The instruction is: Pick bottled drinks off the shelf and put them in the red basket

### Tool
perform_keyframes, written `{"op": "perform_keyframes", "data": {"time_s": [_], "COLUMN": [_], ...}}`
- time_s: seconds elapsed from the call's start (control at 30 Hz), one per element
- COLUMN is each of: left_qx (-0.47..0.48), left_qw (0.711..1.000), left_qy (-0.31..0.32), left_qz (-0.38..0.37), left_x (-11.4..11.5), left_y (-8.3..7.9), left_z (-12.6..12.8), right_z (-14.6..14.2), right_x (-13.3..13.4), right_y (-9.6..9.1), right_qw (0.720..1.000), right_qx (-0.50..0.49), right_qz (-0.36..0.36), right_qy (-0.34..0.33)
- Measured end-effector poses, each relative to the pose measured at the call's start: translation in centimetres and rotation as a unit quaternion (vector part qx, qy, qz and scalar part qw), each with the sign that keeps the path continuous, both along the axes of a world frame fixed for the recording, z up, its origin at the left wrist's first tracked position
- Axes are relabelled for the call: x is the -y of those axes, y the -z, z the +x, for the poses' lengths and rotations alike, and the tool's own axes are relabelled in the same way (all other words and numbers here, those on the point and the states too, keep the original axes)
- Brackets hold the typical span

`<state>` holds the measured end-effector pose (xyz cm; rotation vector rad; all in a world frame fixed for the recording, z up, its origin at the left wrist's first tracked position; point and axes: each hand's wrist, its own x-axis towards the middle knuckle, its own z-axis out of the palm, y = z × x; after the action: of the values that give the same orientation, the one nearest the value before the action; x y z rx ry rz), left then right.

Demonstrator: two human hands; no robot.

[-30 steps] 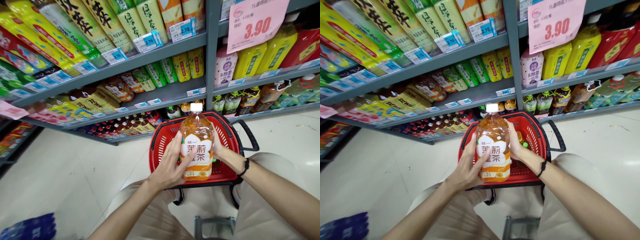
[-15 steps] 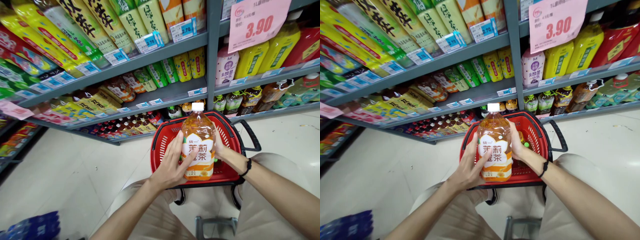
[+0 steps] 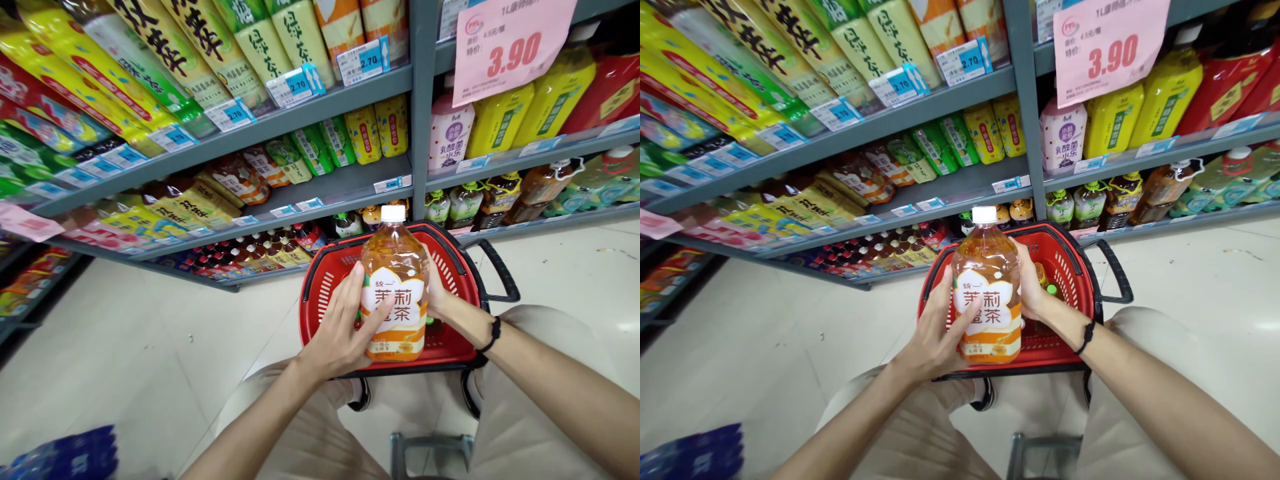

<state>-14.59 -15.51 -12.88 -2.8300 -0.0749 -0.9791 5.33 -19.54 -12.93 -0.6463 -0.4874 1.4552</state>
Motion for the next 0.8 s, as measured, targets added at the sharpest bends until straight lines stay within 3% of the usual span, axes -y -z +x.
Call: {"op": "perform_keyframes", "data": {"time_s": [0.23,0.8], "left_qx": [-0.001,-0.004], "left_qw": [1.0,1.0], "left_qy": [0.0,0.007], "left_qz": [0.008,0.022], "left_x": [-0.02,-0.8], "left_y": [-0.16,-0.45], "left_z": [0.05,-0.02], "right_z": [-0.09,-0.23], "right_x": [0.18,0.0], "right_y": [-0.46,-0.45], "right_qw": [1.0,1.0], "right_qx": [-0.012,-0.024], "right_qz": [0.028,0.016], "right_qy": [0.006,-0.003]}}
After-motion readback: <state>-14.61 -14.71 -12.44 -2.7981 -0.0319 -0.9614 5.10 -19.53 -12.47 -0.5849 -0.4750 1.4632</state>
